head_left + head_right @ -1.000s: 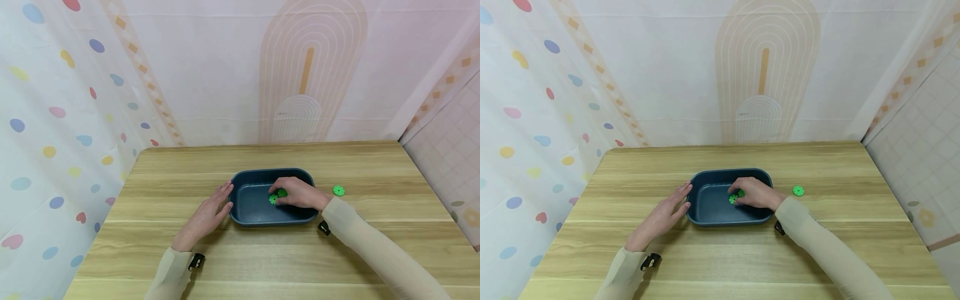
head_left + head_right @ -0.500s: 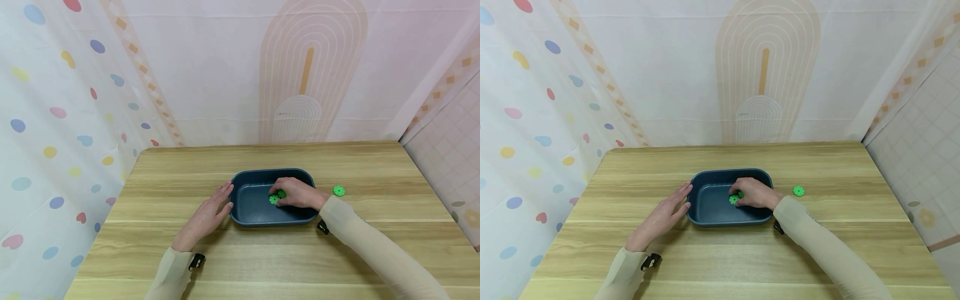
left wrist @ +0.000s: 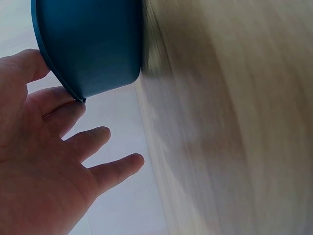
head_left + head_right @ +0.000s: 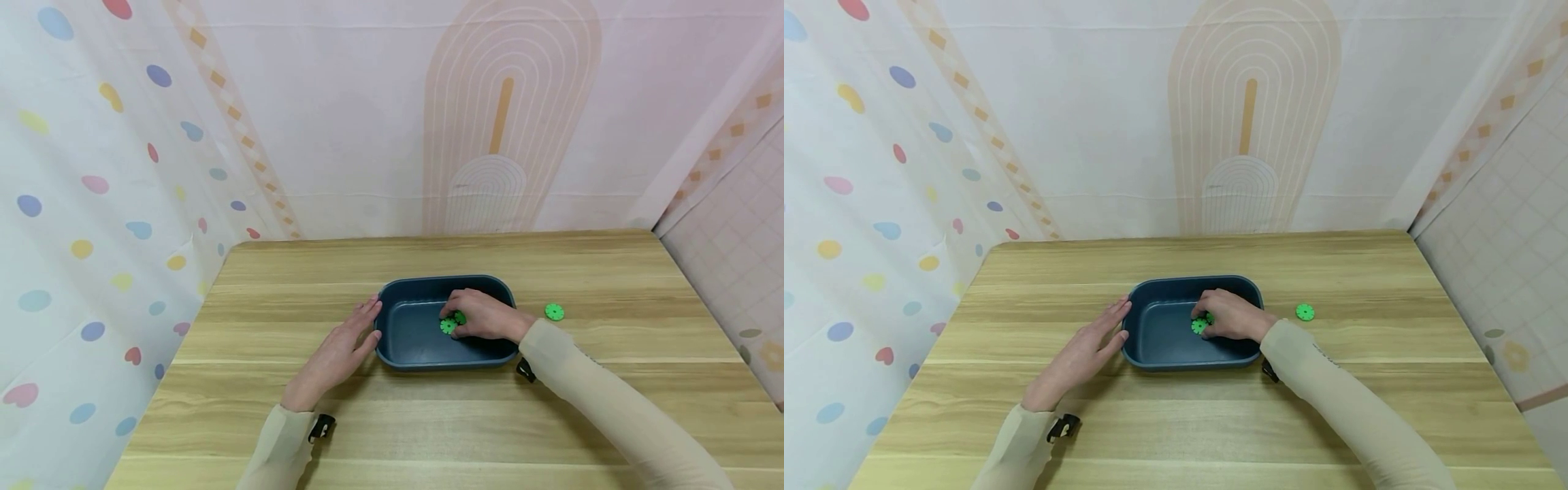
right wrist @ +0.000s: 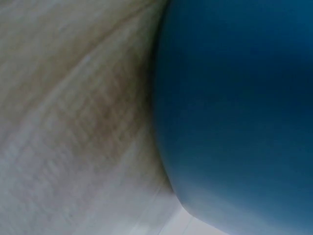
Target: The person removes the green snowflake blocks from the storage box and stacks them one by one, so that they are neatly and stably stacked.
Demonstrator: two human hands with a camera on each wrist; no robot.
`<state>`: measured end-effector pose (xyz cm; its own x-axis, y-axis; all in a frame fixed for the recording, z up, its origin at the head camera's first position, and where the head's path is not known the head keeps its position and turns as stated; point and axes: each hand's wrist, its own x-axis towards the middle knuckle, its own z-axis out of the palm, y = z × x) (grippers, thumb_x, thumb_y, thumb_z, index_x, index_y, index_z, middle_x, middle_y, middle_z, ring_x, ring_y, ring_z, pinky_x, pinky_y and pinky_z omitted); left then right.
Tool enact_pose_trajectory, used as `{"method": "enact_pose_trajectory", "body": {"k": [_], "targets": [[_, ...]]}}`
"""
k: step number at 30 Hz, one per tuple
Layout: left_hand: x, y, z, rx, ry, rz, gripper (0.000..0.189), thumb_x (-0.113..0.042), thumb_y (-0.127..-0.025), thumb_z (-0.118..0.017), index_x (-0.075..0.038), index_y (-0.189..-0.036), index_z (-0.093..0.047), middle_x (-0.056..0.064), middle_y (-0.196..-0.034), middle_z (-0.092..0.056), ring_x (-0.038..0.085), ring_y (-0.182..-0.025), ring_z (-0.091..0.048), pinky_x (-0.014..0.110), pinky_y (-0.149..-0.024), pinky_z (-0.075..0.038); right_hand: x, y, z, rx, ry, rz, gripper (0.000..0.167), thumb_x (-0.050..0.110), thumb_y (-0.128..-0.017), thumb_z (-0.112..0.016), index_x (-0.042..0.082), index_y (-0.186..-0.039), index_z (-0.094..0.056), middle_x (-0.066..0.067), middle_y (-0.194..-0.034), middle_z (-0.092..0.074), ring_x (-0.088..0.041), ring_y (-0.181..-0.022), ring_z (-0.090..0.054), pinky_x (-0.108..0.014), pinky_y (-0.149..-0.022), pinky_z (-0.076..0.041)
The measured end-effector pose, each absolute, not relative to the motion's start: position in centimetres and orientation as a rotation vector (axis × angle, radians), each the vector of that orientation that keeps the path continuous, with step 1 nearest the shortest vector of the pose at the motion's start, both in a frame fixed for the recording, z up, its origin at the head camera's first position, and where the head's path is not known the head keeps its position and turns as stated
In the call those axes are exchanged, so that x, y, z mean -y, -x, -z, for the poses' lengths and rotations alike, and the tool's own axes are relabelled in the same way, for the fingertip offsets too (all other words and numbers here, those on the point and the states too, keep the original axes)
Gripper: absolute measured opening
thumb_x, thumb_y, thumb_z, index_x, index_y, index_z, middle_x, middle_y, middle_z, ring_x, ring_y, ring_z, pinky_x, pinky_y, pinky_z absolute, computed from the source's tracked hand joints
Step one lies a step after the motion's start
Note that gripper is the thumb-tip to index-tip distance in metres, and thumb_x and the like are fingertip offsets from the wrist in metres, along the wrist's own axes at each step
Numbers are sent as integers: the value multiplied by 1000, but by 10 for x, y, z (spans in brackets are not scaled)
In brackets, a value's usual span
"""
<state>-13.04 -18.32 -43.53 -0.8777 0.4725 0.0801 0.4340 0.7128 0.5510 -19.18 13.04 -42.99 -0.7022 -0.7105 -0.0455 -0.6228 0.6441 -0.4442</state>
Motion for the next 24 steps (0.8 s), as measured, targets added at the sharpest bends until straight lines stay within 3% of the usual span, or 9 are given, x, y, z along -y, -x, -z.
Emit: {"method": "enact_pose_trajectory", "body": {"k": [13,24], "targets": [[183,130,435,-2841,-753,-905,58,-26,-111,-52,-3,-161,-34,9,-169,-26,39,-154,-25,55,-122,-26,-129,192,429,-2640,1072,586,27,18,-90,-83,9,-114,-77,-3,-113,-68,-19,-102,-56,-39,-95,-51],[182,130,435,-2839,-745,-908,58,-25,-110,-52,-2,-160,-35,11,-169,-27,39,-154,-25,56,-122,-26,-130,186,421,-2652,1033,650,25,19,-93,-79,12,-117,-75,-4,-120,-67,-20,-106,-58,-41,-94,-52]]}}
